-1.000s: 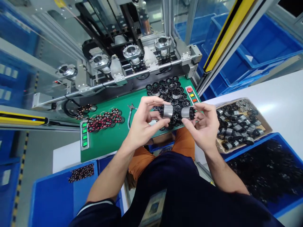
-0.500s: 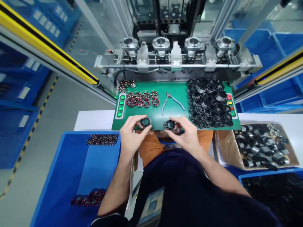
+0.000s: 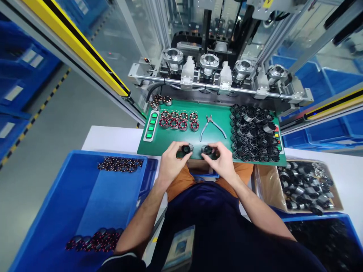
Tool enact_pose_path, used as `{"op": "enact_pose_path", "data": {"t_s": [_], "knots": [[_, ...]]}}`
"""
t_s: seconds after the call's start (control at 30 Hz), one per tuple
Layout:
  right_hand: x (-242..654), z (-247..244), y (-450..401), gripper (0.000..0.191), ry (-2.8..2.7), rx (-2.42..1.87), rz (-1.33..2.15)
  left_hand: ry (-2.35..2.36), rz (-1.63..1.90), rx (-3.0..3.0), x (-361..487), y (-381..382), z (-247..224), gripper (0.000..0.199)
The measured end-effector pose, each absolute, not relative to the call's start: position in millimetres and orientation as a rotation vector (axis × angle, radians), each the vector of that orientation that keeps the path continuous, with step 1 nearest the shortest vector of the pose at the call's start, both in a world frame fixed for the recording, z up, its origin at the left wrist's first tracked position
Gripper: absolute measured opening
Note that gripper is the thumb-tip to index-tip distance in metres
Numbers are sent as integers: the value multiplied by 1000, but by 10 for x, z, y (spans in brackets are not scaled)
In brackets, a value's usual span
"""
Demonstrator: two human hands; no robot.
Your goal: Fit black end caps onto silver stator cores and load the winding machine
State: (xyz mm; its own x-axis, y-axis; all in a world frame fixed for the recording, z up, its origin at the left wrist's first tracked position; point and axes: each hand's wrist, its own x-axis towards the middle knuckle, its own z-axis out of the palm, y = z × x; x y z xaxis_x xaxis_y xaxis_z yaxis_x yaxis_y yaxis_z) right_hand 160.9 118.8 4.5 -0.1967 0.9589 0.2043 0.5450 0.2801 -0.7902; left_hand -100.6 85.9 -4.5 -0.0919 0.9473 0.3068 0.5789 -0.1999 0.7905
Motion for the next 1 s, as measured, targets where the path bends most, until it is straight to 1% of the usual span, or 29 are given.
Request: {"op": "enact_pose_path", "data": {"t_s": [0.17,0.27,0.37,0.4,0.43,0.53,0.57,0.73,0.87,1.0], "knots": [[1653,290,1215,42,-1811,-1304,726,1625,1324,1790,-968,821,69,32],[1708,468,1207,42,-1876,-1263,705,1612,1369,1771,-959,774,163,34],[1725,473,1186,48,-1909,-1253,703,1613,1367,1754,-966,787,168,50],[1718,428,1183,50,-1915,-1256,702,1625,1352,1765,-972,810,143,52],[1705,369,1183,49,-1922,-1262,699,1644,1333,1782,-981,838,109,51],[1661,171,1190,33,-1943,-1293,685,1718,1273,1843,-1002,892,-9,34],[1652,119,1190,30,-1948,-1303,679,1743,1261,1859,-1002,886,-41,32],[1626,27,1171,30,-1960,-1313,624,1817,1271,1928,-939,762,-76,29],[1584,183,1204,26,-1991,-1273,578,1730,1257,2011,-992,899,122,28],[1619,698,1557,28,-2021,-1146,532,1712,1358,2016,-1316,1450,641,35]]}}
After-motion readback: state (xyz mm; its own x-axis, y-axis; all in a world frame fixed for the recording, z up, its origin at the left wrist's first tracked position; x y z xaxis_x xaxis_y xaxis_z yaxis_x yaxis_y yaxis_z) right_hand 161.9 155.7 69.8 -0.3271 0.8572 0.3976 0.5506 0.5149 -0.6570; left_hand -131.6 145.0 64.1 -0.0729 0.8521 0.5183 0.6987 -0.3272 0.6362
